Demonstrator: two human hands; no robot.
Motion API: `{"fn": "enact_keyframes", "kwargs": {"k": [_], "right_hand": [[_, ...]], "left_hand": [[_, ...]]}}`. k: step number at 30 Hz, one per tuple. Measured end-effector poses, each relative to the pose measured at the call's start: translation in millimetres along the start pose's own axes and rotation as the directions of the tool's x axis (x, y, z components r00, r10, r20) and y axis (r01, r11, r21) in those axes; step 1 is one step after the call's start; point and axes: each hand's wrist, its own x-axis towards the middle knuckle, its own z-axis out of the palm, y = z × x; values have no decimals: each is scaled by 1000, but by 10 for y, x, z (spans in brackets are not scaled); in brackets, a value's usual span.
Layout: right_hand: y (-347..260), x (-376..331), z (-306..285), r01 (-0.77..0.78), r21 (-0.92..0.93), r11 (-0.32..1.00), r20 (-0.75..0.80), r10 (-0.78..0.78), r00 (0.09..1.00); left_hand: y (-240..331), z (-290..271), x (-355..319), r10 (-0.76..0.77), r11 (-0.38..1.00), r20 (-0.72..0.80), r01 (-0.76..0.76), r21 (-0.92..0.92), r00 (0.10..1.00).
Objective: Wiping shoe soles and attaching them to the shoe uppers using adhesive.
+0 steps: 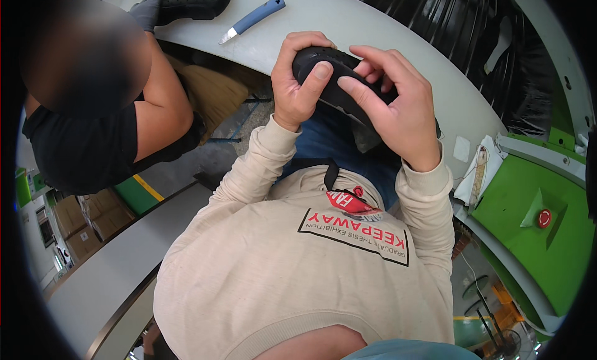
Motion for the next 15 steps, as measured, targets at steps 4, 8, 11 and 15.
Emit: {"fn": "enact_keyframes", "kwargs": {"k": [4,8,11,15], "right_hand": [[13,-3,31,-71,74,995,-30,73,997],[19,-31,87,-61,52,997,-111,66,992],[19,-45,133,-34,7,999,-173,34,984],[26,30,42,-16,-184,983,-223,-26,975]], "left_hand": [[-19,9,-18,13,1000,-10,-13,19,1000],[-14,28,-20,-4,1000,-23,4,-1,1000],[-25,13,-11,-2,1000,-20,2,-10,1000],[-30,9,23,0,1000,-17,0,0,1000]]}}
